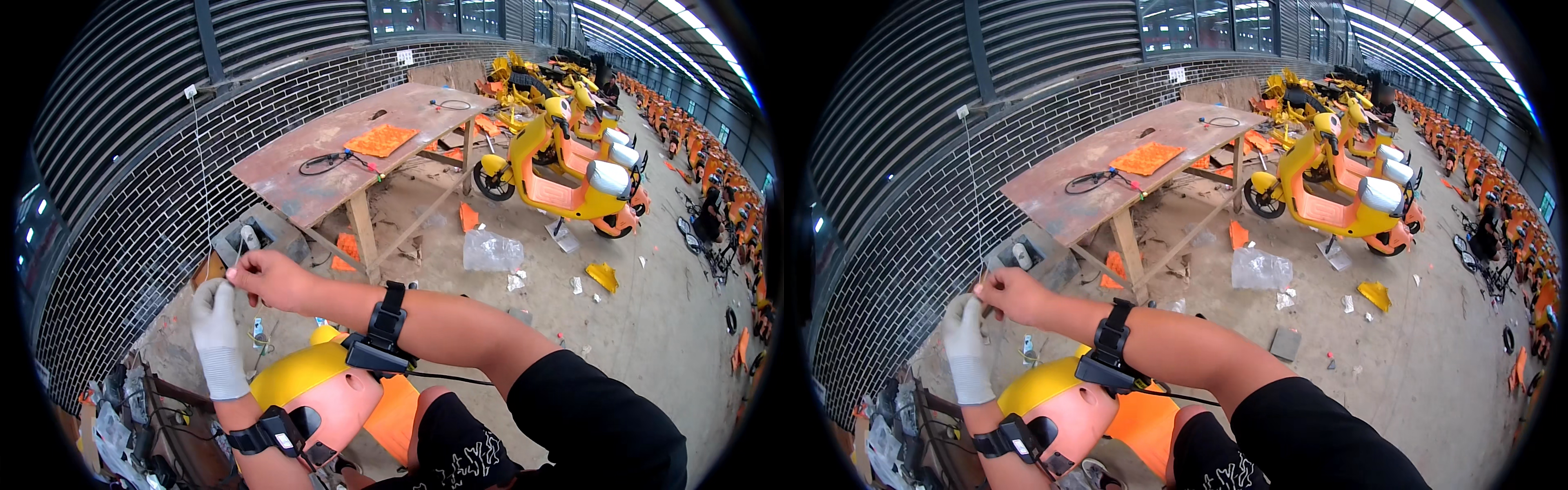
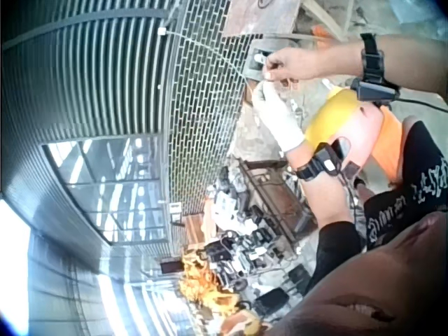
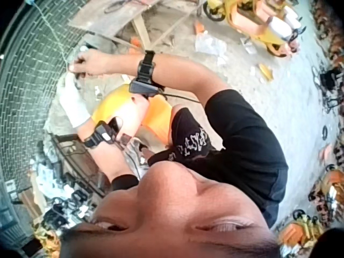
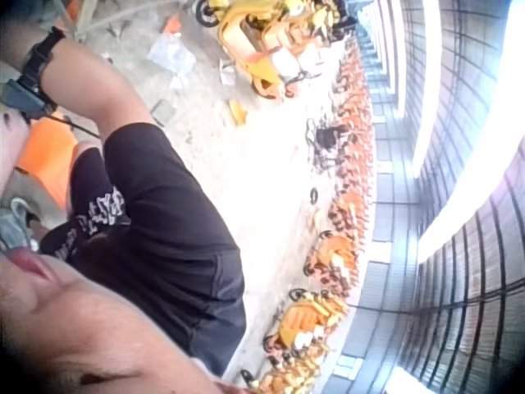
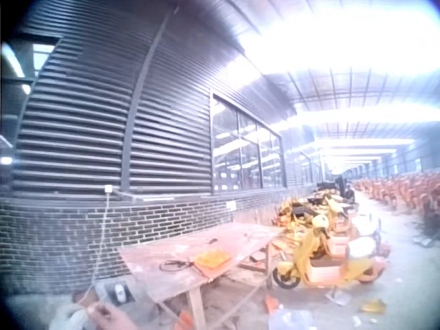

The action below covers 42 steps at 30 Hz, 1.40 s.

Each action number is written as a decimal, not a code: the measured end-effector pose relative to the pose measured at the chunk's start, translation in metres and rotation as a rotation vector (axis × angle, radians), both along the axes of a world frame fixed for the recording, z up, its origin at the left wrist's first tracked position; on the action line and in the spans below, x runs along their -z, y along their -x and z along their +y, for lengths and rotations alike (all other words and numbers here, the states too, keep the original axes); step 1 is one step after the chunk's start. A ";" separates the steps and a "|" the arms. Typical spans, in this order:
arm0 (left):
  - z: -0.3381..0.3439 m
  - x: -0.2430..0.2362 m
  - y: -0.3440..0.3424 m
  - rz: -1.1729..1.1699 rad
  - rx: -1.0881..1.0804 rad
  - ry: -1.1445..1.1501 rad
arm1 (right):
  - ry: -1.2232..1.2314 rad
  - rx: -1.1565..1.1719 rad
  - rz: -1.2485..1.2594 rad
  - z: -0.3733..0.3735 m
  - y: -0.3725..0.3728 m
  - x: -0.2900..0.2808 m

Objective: The person handles a thin wire and a connector while working on the handlebar and instrument cluster area of an orange and yellow scooter, threading the wire through a small opening.

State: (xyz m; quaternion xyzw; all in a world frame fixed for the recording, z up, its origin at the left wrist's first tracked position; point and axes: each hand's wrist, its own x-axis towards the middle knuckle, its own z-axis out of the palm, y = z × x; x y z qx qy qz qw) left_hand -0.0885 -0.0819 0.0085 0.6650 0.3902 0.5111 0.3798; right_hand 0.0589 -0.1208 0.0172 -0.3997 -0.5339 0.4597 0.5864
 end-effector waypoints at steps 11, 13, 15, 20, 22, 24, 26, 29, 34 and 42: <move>0.000 -0.002 -0.002 -0.425 0.295 0.448 | -0.242 -0.039 -0.027 0.016 -0.005 0.019; 0.006 0.000 0.003 -0.338 0.270 0.363 | -0.199 -0.005 -0.035 0.013 -0.002 0.015; 0.003 0.003 -0.001 -0.269 0.169 0.268 | -0.226 0.076 -0.127 0.012 -0.002 0.015; -0.010 -0.002 -0.009 0.117 0.016 0.089 | -0.340 0.394 -0.530 0.018 -0.008 0.030; -0.005 0.005 -0.006 0.153 -0.016 -0.013 | -0.228 0.327 -0.482 0.015 -0.007 0.026; -0.006 0.006 -0.007 0.210 -0.018 -0.090 | -0.115 0.238 -0.477 0.012 -0.009 0.022; -0.011 -0.002 -0.010 0.287 0.005 -0.143 | -0.074 0.286 -0.425 0.020 -0.009 0.026; -0.014 -0.003 -0.015 0.404 -0.046 -0.208 | 0.045 0.277 -0.375 0.012 -0.014 0.019; -0.021 -0.002 -0.025 0.511 -0.073 -0.446 | 0.246 0.194 -0.124 0.004 -0.022 0.012; -0.003 -0.004 -0.008 -0.173 0.056 0.200 | -0.153 0.071 -0.048 0.010 -0.007 0.019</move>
